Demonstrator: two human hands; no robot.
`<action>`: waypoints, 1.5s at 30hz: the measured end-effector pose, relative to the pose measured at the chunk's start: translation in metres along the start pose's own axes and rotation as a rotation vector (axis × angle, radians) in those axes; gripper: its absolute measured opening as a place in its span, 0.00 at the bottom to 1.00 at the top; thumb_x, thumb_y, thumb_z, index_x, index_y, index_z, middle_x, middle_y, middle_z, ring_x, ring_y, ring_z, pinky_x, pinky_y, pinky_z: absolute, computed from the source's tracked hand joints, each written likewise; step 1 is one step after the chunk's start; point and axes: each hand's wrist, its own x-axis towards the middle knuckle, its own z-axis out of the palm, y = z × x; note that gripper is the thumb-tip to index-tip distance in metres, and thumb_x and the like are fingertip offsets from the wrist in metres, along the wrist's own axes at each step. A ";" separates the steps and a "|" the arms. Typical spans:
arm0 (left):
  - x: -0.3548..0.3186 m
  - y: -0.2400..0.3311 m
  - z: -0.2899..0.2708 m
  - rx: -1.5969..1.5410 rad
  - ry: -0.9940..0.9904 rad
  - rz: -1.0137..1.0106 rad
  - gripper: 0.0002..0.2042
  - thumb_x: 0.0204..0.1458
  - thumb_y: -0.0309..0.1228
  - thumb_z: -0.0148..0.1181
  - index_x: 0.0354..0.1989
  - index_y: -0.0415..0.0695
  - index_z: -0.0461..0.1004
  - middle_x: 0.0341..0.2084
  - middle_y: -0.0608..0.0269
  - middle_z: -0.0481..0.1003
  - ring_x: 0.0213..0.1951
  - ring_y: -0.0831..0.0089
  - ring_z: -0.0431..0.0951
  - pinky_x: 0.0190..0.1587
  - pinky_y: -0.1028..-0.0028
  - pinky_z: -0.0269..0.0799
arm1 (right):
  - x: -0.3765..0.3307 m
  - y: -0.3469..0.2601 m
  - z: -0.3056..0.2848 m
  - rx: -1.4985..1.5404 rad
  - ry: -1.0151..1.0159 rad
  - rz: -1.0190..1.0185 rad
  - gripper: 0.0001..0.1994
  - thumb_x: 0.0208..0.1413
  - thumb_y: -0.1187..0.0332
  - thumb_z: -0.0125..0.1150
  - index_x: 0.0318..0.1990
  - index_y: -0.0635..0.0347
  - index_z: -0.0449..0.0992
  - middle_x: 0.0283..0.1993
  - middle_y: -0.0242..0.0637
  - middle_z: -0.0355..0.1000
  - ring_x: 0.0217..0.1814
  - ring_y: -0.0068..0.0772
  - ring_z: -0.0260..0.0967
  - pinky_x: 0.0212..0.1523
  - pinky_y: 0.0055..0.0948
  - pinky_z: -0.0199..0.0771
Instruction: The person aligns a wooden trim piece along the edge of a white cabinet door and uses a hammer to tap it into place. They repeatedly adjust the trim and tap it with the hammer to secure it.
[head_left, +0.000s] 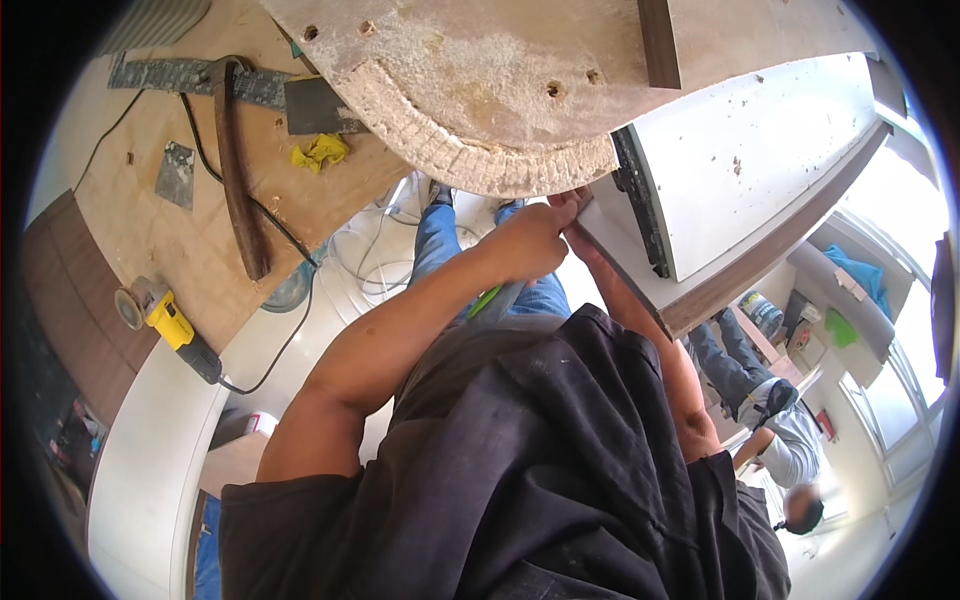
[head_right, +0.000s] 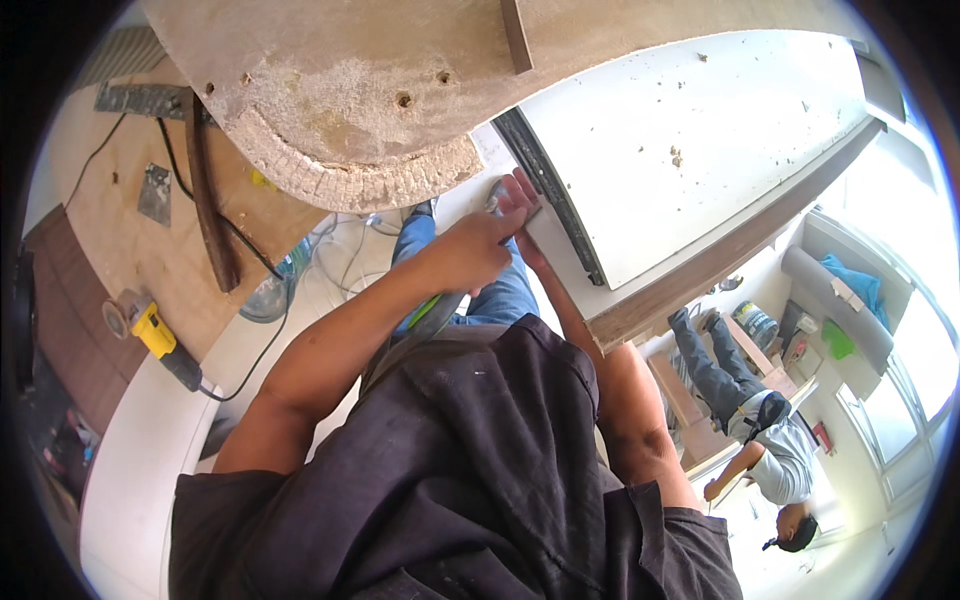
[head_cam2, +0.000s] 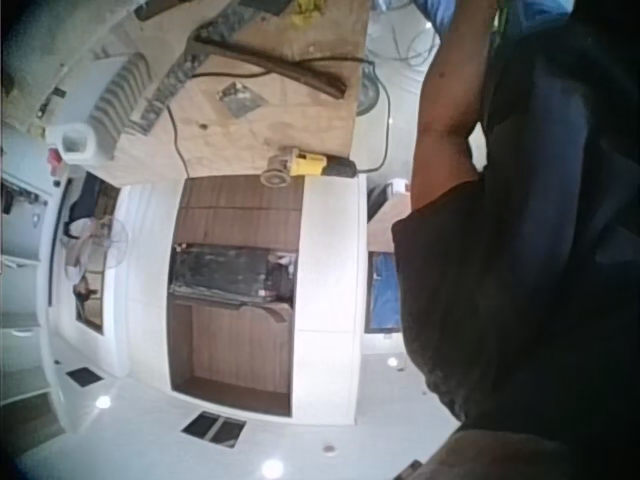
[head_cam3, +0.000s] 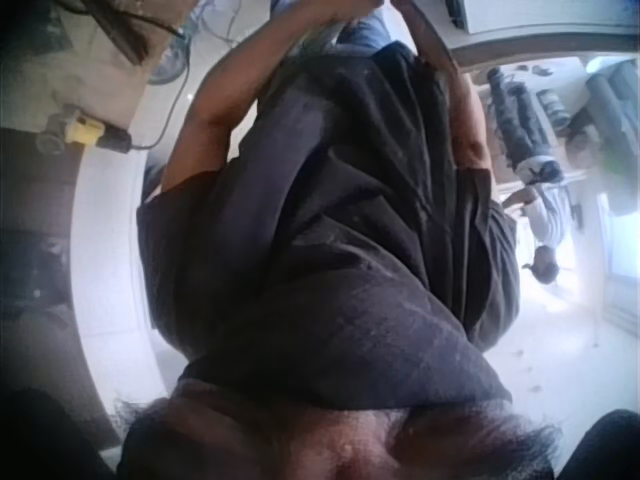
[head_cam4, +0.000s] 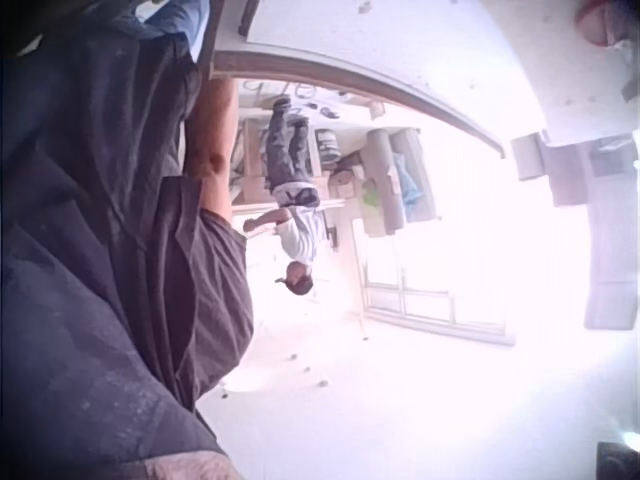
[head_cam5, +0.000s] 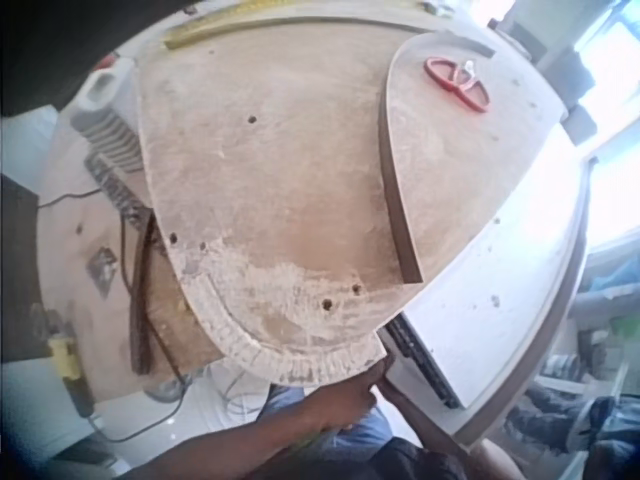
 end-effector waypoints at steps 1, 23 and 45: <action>-0.004 -0.002 0.002 -0.021 0.001 0.003 0.35 0.52 0.20 0.47 0.74 0.39 0.62 0.21 0.48 0.77 0.15 0.64 0.77 0.21 0.66 0.75 | -0.001 0.003 0.000 0.005 -0.010 -0.014 0.35 0.73 0.48 0.51 0.78 0.59 0.55 0.82 0.51 0.51 0.83 0.54 0.50 0.77 0.54 0.62; -0.040 0.018 -0.002 0.018 -0.059 -0.009 0.26 0.51 0.21 0.48 0.60 0.22 0.67 0.25 0.40 0.79 0.18 0.56 0.81 0.24 0.60 0.78 | -0.003 -0.006 0.005 0.096 -0.021 0.004 0.32 0.72 0.47 0.50 0.76 0.56 0.61 0.80 0.50 0.56 0.81 0.58 0.54 0.76 0.58 0.63; -0.018 0.006 0.001 -0.034 -0.011 -0.029 0.22 0.53 0.21 0.48 0.57 0.23 0.69 0.31 0.36 0.79 0.16 0.58 0.79 0.19 0.63 0.77 | -0.003 -0.001 0.017 -0.189 0.177 -0.033 0.30 0.72 0.49 0.53 0.72 0.58 0.64 0.73 0.47 0.62 0.77 0.53 0.59 0.76 0.58 0.63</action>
